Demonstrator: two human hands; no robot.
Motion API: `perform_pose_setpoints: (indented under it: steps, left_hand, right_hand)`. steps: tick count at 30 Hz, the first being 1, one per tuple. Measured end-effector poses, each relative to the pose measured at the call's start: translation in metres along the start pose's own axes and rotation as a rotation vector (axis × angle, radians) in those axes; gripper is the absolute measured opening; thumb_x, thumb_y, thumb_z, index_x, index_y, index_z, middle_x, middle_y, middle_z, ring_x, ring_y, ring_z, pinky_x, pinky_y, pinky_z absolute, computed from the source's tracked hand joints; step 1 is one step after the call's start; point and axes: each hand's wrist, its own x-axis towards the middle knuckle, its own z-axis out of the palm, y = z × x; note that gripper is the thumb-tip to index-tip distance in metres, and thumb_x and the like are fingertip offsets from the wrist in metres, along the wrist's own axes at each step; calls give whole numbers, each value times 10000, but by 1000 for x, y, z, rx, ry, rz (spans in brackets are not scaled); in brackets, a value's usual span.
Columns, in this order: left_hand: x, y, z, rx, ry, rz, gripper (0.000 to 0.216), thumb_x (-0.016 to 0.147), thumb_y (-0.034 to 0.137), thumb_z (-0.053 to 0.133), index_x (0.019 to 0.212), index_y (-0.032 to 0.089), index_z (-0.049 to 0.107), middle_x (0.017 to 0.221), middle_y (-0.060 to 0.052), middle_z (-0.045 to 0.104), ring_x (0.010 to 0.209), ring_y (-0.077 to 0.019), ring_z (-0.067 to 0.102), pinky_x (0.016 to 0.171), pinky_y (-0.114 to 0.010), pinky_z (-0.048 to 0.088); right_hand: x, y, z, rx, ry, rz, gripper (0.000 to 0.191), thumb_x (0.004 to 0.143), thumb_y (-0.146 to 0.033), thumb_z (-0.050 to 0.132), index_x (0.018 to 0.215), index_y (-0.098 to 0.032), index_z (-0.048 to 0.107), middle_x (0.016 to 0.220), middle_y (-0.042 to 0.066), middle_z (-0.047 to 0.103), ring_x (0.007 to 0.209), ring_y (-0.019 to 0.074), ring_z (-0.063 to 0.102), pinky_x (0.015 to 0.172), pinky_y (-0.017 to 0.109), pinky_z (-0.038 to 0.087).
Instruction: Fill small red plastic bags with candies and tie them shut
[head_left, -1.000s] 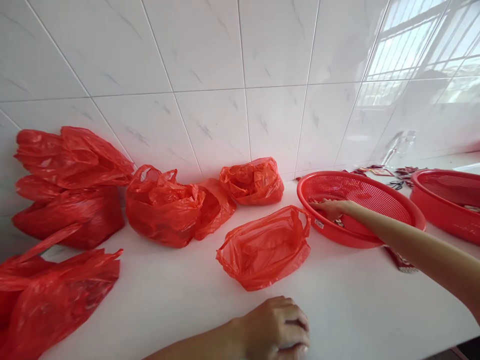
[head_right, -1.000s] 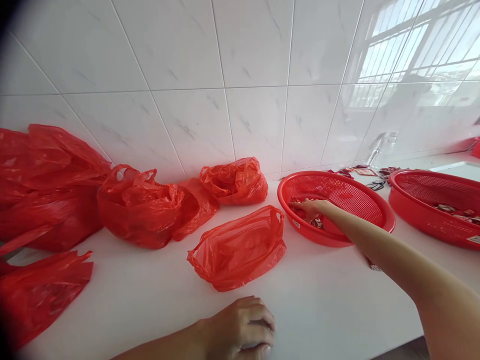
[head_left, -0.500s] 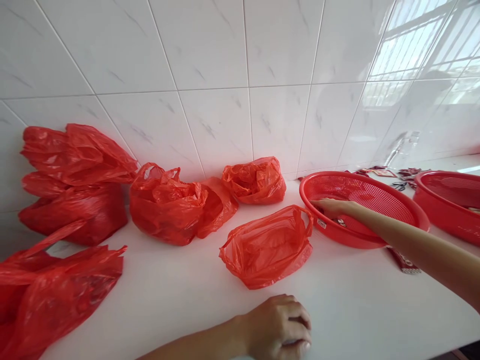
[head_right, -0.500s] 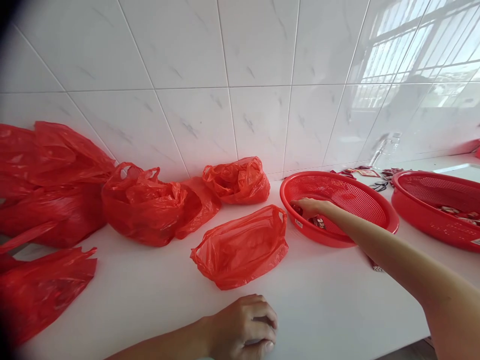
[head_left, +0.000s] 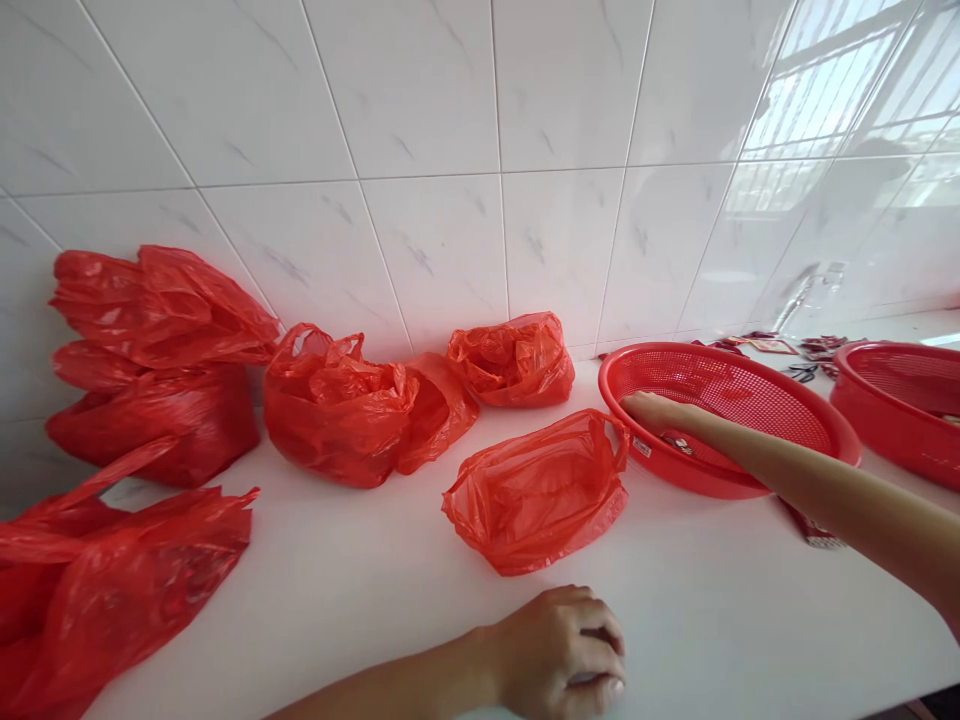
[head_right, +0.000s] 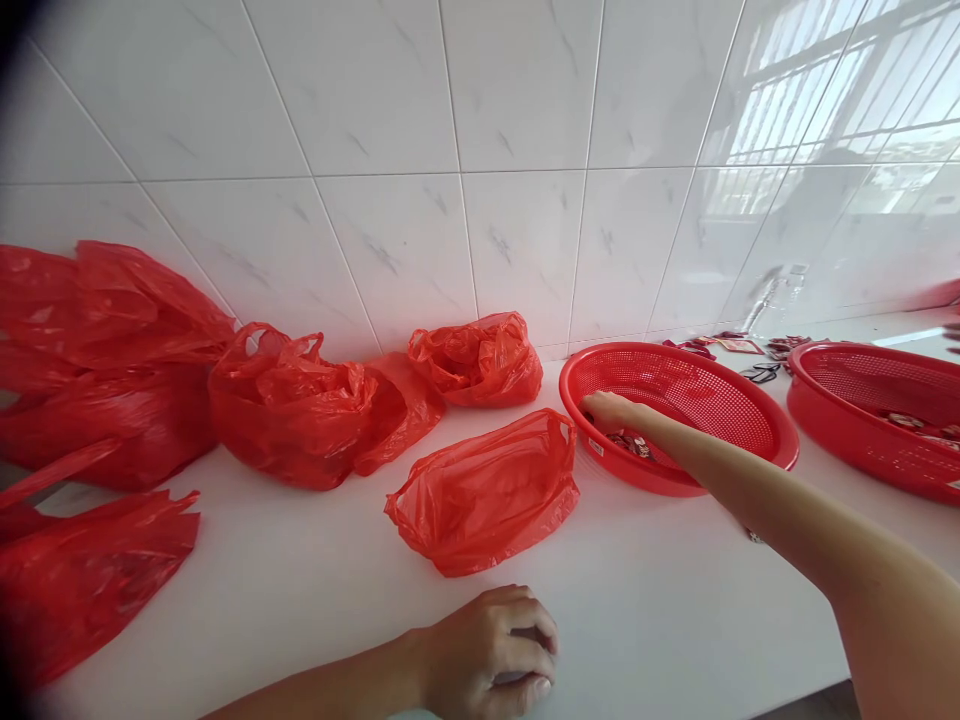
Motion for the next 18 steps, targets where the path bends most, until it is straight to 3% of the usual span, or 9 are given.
perform_pose_setpoints:
  steps: [6, 13, 18]
  left_hand:
    - [0, -1, 1, -29, -6, -21, 83, 887, 250, 639, 853, 193, 688, 1003, -41, 728, 834, -136, 675, 905, -279, 535]
    - [0, -3, 2, 13, 68, 58, 104, 897, 254, 612, 840, 190, 671, 962, -41, 719, 806, -134, 655, 855, -260, 539]
    - [0, 5, -5, 195, 278, 133, 82, 873, 205, 582, 883, 174, 657, 1009, -94, 688, 876, -178, 624, 879, -327, 534]
  right_hand:
    - [8, 7, -9, 195, -31, 22, 245, 561, -102, 734, 549, -195, 508, 554, -14, 536, 513, 151, 555, 498, 290, 477]
    - [1, 20, -35, 503, -18, 11, 430, 487, -315, 871, 567, -190, 467, 582, -42, 506, 596, 131, 578, 616, 300, 596]
    - [-10, 22, -46, 622, 57, 3, 468, 452, -362, 911, 635, -191, 517, 659, -19, 584, 665, 149, 622, 656, 299, 604]
